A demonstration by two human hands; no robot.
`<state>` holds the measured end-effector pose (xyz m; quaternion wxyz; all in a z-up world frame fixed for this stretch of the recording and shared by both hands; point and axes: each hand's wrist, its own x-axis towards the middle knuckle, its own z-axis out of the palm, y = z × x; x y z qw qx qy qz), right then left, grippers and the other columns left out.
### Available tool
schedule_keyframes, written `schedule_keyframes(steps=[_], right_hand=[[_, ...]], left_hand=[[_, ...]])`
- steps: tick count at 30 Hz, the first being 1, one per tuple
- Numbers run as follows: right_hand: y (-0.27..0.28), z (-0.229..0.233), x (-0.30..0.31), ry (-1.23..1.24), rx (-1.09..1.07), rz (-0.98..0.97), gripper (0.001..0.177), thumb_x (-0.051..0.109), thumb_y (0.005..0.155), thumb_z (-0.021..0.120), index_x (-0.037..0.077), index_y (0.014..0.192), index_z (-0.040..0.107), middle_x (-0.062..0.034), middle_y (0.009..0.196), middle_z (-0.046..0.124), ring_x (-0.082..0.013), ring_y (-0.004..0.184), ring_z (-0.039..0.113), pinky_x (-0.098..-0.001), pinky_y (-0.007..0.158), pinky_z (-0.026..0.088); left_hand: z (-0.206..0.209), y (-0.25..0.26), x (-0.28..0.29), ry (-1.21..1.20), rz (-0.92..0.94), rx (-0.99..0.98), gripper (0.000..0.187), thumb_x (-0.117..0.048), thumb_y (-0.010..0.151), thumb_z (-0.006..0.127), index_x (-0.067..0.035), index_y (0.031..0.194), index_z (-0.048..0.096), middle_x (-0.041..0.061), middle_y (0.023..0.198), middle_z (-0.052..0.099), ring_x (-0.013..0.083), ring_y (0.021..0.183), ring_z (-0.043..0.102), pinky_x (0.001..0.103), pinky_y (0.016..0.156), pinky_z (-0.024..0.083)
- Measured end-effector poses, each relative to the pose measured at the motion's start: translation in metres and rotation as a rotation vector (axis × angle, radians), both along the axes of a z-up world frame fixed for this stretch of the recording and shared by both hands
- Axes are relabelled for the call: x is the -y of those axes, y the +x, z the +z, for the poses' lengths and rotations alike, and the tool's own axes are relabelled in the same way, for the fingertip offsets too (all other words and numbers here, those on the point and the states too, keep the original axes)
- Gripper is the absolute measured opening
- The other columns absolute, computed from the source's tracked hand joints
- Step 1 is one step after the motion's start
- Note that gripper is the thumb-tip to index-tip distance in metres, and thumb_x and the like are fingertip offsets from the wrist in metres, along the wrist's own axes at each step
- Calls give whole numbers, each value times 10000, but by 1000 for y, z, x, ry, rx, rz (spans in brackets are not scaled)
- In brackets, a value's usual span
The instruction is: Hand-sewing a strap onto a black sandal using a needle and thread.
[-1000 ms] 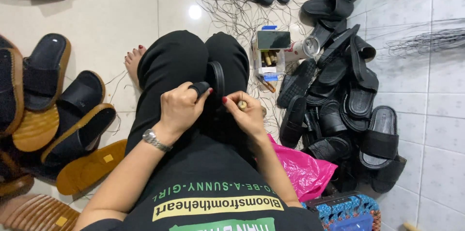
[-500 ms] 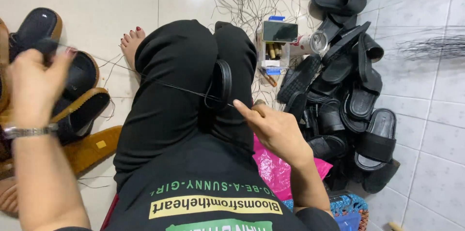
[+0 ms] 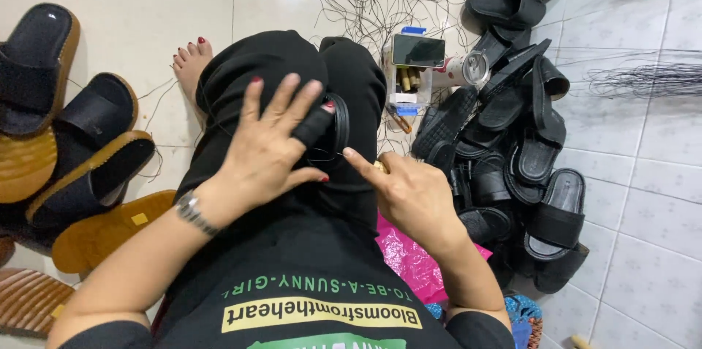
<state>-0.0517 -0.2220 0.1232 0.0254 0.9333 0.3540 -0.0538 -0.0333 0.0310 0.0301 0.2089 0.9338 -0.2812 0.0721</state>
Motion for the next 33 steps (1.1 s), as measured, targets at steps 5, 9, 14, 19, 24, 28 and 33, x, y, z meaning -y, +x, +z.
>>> schedule_keyframes(steps=[5,9,14,19,24,28,33], right_hand=[[-10,10,-9,-203,47,-119,609,185,851,491,306,1442,572,-46,734,609,-220,494,636,-345,414,502],[-7,-5,-1,-186,56,-128,679,176,774,558,279,1444,583,-63,699,601,-236,479,643,-345,419,514],[7,-39,20,267,-137,-165,434,163,883,615,320,1274,719,-73,841,716,-281,692,731,-352,565,569],[14,-37,21,477,-317,-192,428,93,875,660,218,1280,722,-140,899,754,-336,738,747,-389,611,595],[22,-13,24,363,-358,-126,396,83,923,622,160,1305,692,-188,933,748,-393,747,736,-483,612,586],[30,-50,42,567,-458,-85,389,92,906,655,162,1283,716,-163,909,747,-364,725,738,-413,615,600],[42,-61,43,776,-701,-86,368,71,917,640,117,1274,716,-170,846,734,-357,665,720,-406,566,569]], left_hand=[[-25,11,35,-131,-14,180,688,-556,716,794,-143,1262,723,81,1496,584,323,1531,308,626,1262,49],[-28,20,39,-148,-40,216,726,-574,663,822,-109,1214,744,107,1440,626,328,1517,331,619,1267,83],[-30,23,34,-205,-78,200,614,-563,651,822,-99,1052,795,84,1443,631,288,1502,366,581,1278,135],[-24,23,30,-228,-88,221,635,-558,654,831,-86,1077,784,94,1418,645,285,1487,390,563,1274,152],[-21,24,28,-243,-82,220,609,-535,647,855,-76,1042,787,92,1423,642,287,1471,419,560,1258,165],[-25,24,29,-252,-99,211,609,-542,644,844,-75,1030,783,91,1417,643,277,1456,442,557,1251,196],[-21,25,25,-286,-135,191,540,-516,679,838,-58,961,786,114,1385,659,278,1437,466,569,1237,222]])
